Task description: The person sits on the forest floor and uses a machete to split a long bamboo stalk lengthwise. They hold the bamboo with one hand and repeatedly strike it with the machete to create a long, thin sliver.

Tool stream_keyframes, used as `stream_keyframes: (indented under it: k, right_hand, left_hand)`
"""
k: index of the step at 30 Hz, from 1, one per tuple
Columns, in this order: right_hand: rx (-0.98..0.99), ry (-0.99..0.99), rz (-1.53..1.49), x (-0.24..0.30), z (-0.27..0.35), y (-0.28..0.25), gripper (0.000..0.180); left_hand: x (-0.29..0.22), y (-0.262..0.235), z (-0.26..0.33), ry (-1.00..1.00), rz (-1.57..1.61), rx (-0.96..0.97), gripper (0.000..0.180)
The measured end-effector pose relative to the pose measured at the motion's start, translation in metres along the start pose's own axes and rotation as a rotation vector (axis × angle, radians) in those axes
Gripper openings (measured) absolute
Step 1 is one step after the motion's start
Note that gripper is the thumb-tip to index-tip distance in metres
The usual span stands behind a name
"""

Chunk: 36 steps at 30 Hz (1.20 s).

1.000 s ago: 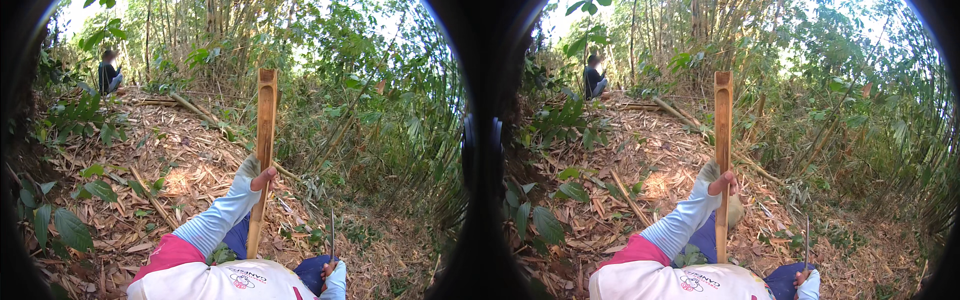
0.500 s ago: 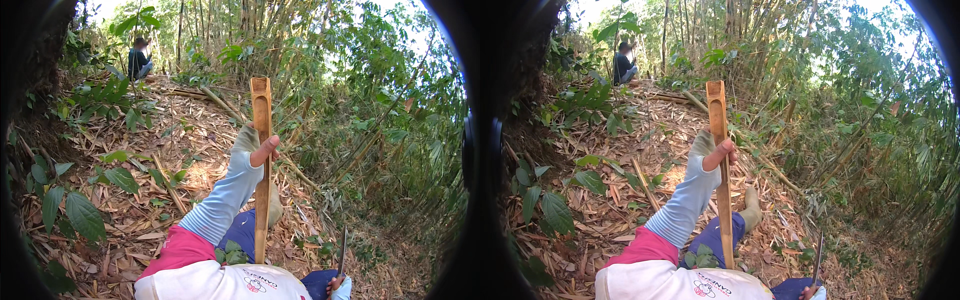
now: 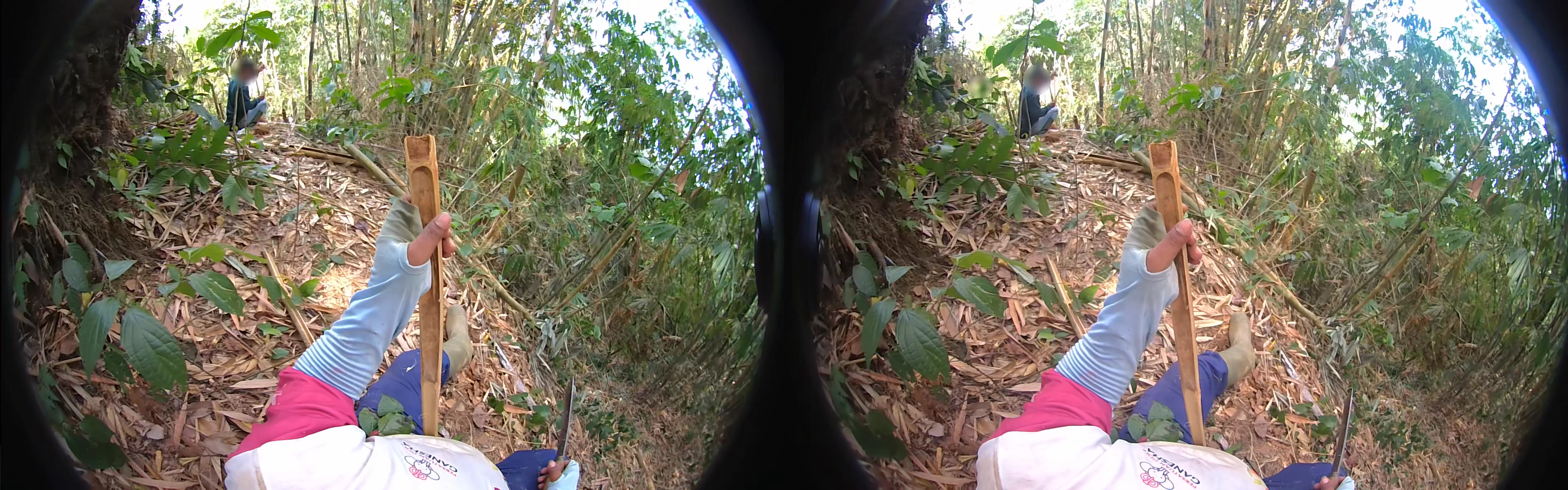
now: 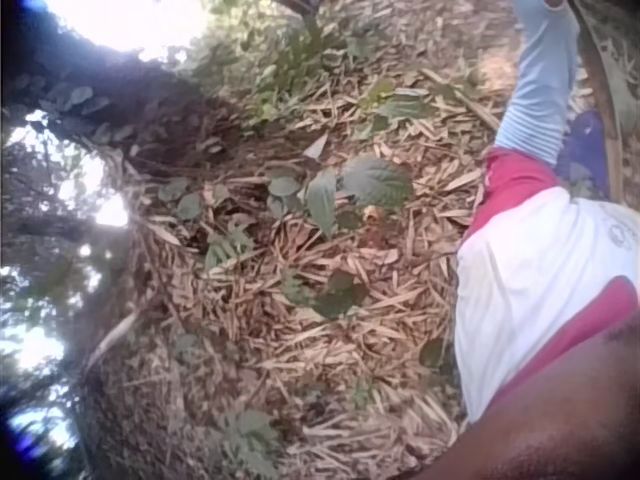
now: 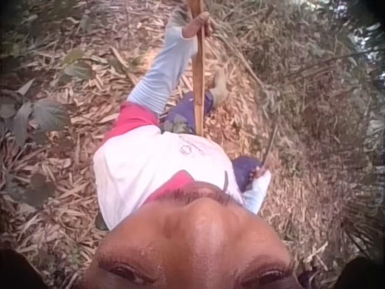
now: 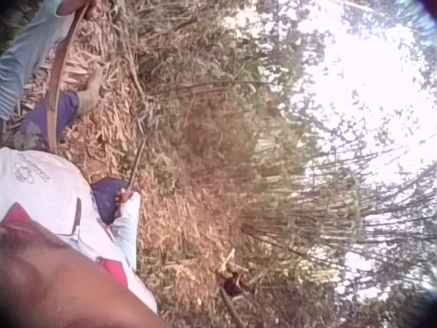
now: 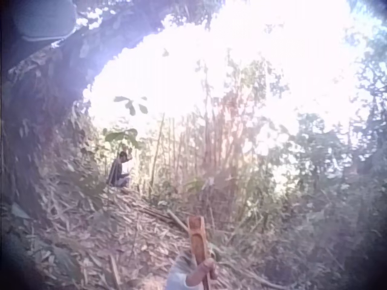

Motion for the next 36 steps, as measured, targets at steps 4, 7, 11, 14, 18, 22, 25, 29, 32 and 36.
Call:
stream_keyframes:
  k: [4, 7, 11, 14, 18, 22, 25, 29, 32, 36]
  right_hand:
    - [0.015, 0.048, -0.035, -0.003, -0.001, -0.001, 0.013]
    - [0.022, 0.014, 0.02, -0.011, -0.007, -0.004, 0.013]
    - [0.012, -0.008, 0.049, -0.008, -0.003, -0.003, 0.015]
    - [0.003, -0.004, -0.04, -0.004, 0.0, -0.002, 0.017]
    - [0.01, -0.014, -0.036, -0.013, -0.005, -0.006, 0.022]
    - [-0.129, -0.079, 0.019, -0.053, -0.031, -0.015, 0.024]
    - [-0.083, -0.308, -0.136, 0.008, -0.011, 0.001, 0.03]
    - [-0.337, -0.762, -0.08, 0.067, -0.016, -0.023, 0.042]
    - [-0.204, -0.661, -0.207, 0.152, 0.01, -0.004, 0.048]
    - [-0.243, -0.715, -0.095, 0.187, -0.002, -0.005, 0.032]
  left_hand:
    - [0.0, -0.002, 0.001, 0.001, 0.0, 0.002, 0.038]
    - [0.001, -0.001, 0.0, -0.006, 0.012, -0.008, 0.038]
    - [0.0, 0.0, 0.003, -0.013, 0.021, -0.024, 0.038]
    - [-0.001, 0.003, 0.006, -0.017, 0.0, -0.015, 0.039]
    - [0.006, 0.004, 0.01, -0.07, 0.106, 0.057, 0.043]
    - [0.029, 0.006, 0.029, -0.266, 0.199, 0.127, 0.061]
    - [0.043, -0.001, 0.044, -0.432, 0.257, 0.26, 0.069]
    - [0.086, 0.012, 0.06, -0.66, 0.408, 0.373, 0.062]
    - [0.099, 0.015, 0.081, -0.795, 0.412, 0.367, 0.053]
    - [0.121, 0.018, 0.11, -0.844, 0.229, 0.374, 0.051]
Point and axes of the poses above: each hand's wrist, its own z-axis away from the middle knuckle, its own y-axis out of the palm, x = y × z, the point moved 4 cm from there along -z, towards the middle knuckle, and after that the axes turned 10 degrees about z, right-handed, at the moved point
